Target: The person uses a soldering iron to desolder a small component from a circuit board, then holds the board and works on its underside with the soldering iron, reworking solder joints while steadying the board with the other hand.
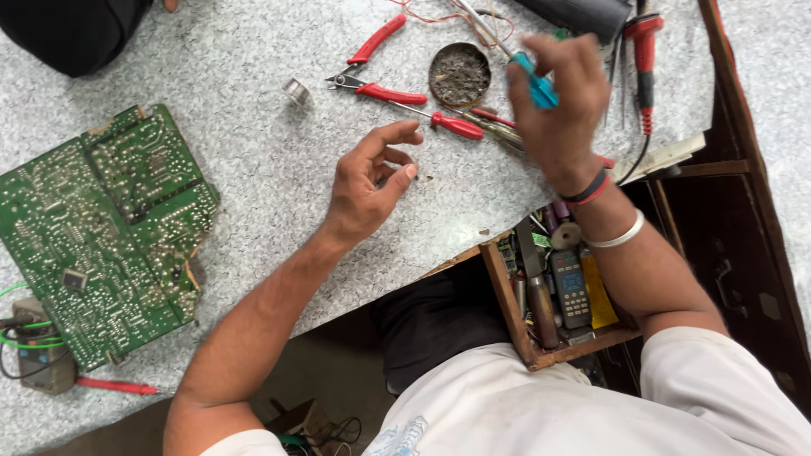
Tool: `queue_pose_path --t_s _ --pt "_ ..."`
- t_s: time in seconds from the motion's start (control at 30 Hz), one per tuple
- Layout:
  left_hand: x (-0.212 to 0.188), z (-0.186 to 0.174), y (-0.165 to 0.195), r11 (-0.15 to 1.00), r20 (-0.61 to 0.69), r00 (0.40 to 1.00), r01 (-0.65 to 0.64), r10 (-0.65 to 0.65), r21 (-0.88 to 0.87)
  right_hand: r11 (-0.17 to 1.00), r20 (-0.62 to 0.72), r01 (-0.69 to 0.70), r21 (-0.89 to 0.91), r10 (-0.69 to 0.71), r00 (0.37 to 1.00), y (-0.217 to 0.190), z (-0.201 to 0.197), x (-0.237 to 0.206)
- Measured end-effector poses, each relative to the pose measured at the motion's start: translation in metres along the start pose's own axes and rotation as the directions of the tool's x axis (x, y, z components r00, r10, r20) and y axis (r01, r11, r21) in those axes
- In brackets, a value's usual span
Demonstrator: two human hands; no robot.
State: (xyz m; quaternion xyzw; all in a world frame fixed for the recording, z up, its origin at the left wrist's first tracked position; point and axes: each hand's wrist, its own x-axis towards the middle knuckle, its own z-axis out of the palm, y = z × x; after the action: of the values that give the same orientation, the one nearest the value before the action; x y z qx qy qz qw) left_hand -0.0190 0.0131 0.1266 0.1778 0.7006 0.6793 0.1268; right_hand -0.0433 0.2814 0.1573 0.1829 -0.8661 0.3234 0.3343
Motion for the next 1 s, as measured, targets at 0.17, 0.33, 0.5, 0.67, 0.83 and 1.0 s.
queue_pose_path --t_s 0.17,0.33,0.5,0.67,0.83,1.0 --pt "-0.002 -0.004 -0.01 1.0 0.006 1.0 0.017 -0.017 -0.006 0.896 0.299 0.192 0.401 -0.327 0.897 -0.039 0.027 -0.015" --pt "-0.005 -0.006 -0.019 0.998 -0.083 0.995 -0.063 0.062 -0.009 0.86 0.403 0.295 0.415 -0.465 0.788 -0.041 0.041 -0.029" --pt "-0.002 -0.002 -0.013 0.999 -0.191 0.981 -0.034 0.03 -0.015 0.952 0.248 0.022 0.306 -0.102 0.964 -0.012 0.029 -0.029" --pt "-0.002 0.0 -0.001 0.987 -0.174 0.975 -0.122 0.139 0.104 0.993 0.189 -0.095 0.066 0.081 0.979 0.025 -0.009 -0.017" --pt "-0.001 0.002 -0.001 0.987 -0.181 0.977 -0.091 0.114 0.132 0.999 0.285 -0.029 -0.016 0.032 0.958 0.027 -0.012 -0.015" --pt "-0.001 0.0 -0.002 0.979 -0.203 0.974 -0.058 0.098 0.196 0.998 0.39 -0.017 -0.054 0.036 0.92 0.008 0.0 -0.008"
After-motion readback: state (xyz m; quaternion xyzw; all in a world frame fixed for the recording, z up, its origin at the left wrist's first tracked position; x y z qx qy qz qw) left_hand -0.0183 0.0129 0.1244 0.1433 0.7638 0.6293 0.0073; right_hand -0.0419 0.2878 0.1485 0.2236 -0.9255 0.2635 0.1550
